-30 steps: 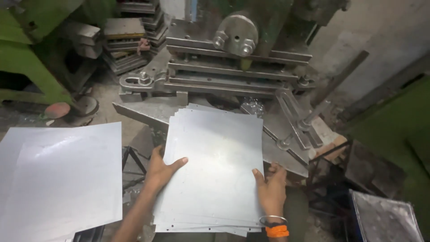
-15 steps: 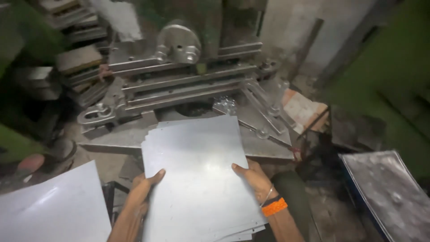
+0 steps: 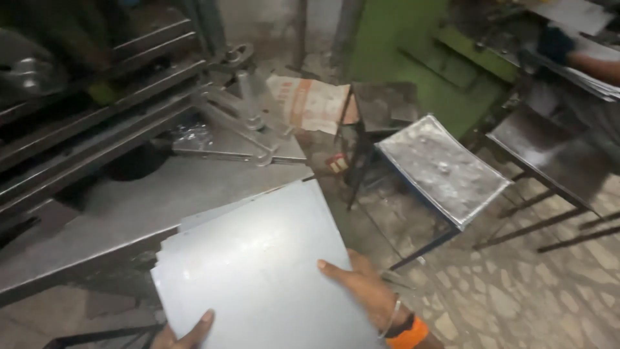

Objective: Placing metal sheets into an industrial press to punch holes and stacking the finished pieces.

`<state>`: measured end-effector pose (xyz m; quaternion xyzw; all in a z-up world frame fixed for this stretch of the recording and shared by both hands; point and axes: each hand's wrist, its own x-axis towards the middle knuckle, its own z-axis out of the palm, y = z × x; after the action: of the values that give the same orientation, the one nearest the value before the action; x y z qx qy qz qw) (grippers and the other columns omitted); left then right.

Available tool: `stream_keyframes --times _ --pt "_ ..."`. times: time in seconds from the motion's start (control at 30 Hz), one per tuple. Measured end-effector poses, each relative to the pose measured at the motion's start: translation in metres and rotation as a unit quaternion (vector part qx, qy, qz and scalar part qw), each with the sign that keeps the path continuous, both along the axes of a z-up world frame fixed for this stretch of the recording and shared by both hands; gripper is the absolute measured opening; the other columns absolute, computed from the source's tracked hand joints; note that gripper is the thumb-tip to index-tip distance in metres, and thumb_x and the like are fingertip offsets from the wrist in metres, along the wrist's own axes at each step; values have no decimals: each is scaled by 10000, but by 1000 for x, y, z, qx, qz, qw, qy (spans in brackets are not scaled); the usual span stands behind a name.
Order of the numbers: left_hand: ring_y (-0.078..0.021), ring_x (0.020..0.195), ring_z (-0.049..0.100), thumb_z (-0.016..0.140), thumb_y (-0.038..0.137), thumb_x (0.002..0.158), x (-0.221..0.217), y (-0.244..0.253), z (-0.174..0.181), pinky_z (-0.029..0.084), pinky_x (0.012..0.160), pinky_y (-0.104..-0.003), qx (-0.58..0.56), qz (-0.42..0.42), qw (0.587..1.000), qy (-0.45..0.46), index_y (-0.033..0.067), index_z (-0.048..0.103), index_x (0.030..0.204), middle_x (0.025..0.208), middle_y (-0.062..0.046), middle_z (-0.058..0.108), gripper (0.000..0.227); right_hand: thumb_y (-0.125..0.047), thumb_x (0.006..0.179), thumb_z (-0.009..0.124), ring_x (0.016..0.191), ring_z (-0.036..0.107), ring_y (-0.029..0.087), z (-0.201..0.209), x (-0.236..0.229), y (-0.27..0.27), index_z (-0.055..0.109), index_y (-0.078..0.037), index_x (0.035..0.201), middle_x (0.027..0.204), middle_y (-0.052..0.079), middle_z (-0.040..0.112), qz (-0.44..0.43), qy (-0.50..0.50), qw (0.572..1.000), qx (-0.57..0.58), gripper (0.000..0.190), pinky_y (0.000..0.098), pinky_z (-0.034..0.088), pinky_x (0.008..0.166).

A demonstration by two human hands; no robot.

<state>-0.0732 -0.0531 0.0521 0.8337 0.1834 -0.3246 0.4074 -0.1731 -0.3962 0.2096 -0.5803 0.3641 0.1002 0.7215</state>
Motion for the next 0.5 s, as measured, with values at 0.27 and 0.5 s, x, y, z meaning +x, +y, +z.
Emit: stream_keyframes --times 0.27,0.5 --pt "-433 1273 619 674 -73 809 -47 -170 75 380 1173 -495 -222 170 960 19 -97 482 1437 1344 -342 645 657 -363 833 663 1245 606 275 -13 -46 -107 520 -7 1427 1412 160 608 -74 106 980 -150 707 372 488 1026" --pt "-381 972 720 627 -134 716 -57 -297 43 513 930 -409 -350 147 924 -48 -164 656 1236 1079 -313 778 522 -591 744 625 1353 495 414 -40 -32 -231 435 -5 1446 1452 266 492 -134 156 957 -203 934 559 409 1136"
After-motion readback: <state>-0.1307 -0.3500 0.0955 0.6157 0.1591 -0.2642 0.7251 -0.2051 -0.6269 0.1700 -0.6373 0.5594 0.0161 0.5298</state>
